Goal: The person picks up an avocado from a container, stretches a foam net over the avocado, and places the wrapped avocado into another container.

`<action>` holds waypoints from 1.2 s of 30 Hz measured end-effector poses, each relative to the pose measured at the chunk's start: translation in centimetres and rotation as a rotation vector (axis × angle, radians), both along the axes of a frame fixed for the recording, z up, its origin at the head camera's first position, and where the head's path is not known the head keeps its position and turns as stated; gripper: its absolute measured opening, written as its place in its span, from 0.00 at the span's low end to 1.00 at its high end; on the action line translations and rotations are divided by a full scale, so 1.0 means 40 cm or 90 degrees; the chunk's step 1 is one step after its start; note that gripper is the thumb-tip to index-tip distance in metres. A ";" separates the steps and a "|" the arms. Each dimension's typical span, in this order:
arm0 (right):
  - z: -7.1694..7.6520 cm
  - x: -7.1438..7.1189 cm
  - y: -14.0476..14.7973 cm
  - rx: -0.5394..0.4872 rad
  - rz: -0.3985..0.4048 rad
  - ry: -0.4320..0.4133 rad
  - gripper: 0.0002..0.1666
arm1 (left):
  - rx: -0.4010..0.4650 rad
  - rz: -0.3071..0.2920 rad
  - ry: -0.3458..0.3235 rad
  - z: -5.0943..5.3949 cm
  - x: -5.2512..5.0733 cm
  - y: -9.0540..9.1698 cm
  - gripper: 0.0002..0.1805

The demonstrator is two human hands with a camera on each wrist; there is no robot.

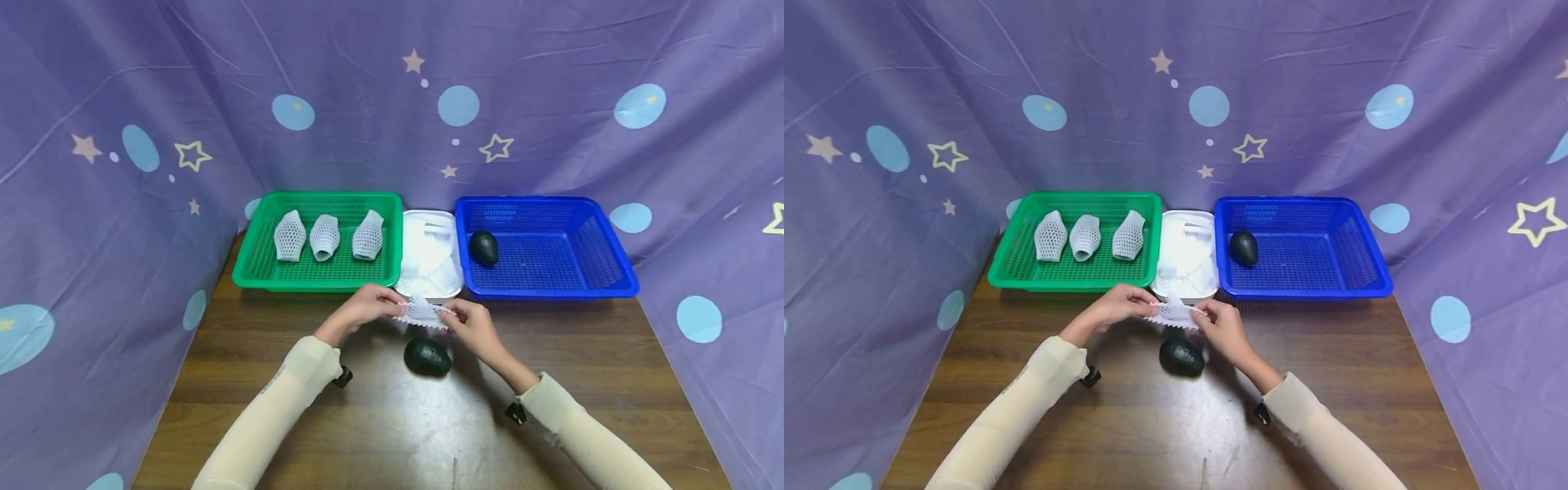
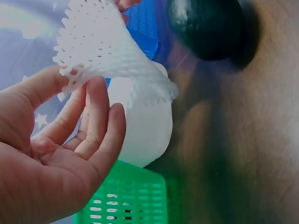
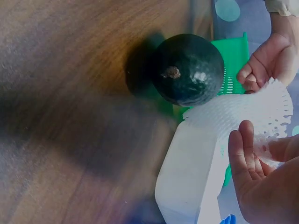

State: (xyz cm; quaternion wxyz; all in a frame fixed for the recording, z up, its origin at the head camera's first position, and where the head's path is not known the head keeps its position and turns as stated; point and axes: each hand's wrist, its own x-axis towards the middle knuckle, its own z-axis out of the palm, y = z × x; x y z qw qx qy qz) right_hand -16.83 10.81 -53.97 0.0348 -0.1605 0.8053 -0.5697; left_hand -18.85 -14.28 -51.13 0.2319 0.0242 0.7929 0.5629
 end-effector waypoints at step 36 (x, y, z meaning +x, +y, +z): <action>-0.049 0.007 -0.087 0.044 0.120 0.019 0.10 | -0.077 -0.010 0.062 -0.013 0.015 -0.035 0.10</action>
